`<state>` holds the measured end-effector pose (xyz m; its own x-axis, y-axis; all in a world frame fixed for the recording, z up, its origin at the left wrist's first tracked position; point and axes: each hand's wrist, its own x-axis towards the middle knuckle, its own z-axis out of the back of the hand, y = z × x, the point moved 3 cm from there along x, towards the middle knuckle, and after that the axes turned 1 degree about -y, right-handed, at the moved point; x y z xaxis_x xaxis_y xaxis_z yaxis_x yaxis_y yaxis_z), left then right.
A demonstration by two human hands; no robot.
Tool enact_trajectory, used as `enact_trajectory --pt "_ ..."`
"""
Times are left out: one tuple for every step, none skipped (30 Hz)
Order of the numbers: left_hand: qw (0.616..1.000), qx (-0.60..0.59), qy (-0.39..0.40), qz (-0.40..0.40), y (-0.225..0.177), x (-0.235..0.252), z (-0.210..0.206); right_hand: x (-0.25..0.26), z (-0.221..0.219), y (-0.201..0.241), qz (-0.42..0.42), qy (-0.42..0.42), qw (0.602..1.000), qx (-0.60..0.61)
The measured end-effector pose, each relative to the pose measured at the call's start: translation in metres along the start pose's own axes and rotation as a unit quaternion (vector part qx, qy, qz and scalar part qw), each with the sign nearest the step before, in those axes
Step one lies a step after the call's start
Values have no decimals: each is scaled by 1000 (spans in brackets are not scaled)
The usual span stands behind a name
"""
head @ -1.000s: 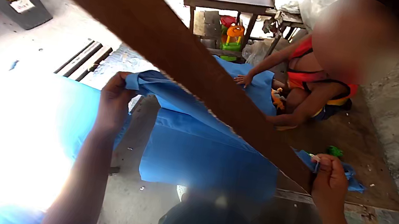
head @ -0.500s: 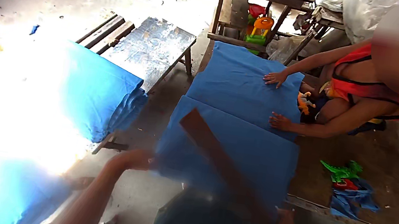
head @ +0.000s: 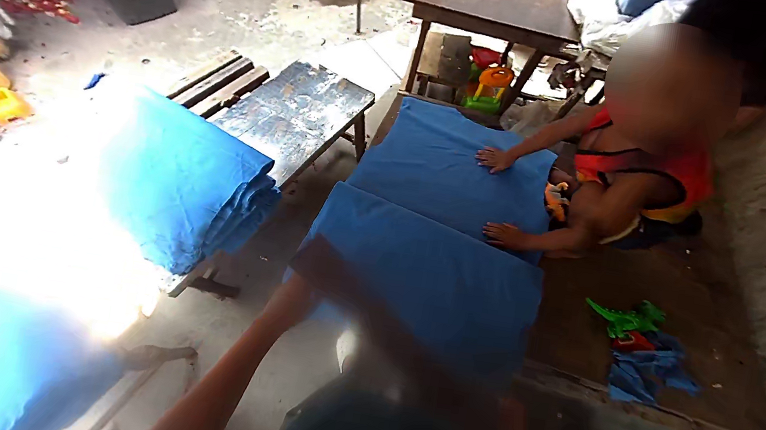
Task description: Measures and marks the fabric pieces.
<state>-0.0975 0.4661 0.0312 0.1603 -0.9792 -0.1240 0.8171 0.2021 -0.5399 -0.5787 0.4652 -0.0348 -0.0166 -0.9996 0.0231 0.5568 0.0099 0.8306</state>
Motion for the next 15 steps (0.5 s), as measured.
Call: enact_trajectory --pt "1000 0 -16 -27 -4 7 -13 2 -1 4 -4 -3 1000 7" --pt "998 3 -24 -52 -9 13 -28 3 -1 12 -14 1 1000 14" --pt "997 9 -22 -72 -20 18 -43 6 0 22 -23 3 1000 21" --pt "996 20 -10 -86 -36 24 -55 9 3 31 -30 3 999 29" --pt "994 28 8 -102 -55 31 -68 12 5 39 -35 1 999 40" --pt "992 29 33 -121 -74 38 -81 13 8 43 -39 -1 998 48" --pt "987 27 63 -145 -91 48 -96 13 11 46 -40 -4 998 52" --pt "979 21 73 -191 -110 58 -108 12 14 46 -40 -10 998 53" --pt "965 28 71 -251 -126 68 -121 9 17 45 -42 -16 998 53" --pt "949 40 74 -304 -143 77 -134 3 22 43 -47 -22 997 53" --pt "931 46 98 -349 -163 86 -141 -5 27 43 -57 -33 996 53" --pt "910 51 137 -387 -184 93 -148 -13 32 43 -72 -47 995 55" --pt "887 56 175 -424 -203 100 -157 -23 37 43 -90 -65 992 56" --pt "862 58 206 -460 -218 106 -169 -34 40 42 -111 -83 989 56" --pt "840 62 223 -492 -230 109 -184 -45 42 42 -131 -102 984 57"
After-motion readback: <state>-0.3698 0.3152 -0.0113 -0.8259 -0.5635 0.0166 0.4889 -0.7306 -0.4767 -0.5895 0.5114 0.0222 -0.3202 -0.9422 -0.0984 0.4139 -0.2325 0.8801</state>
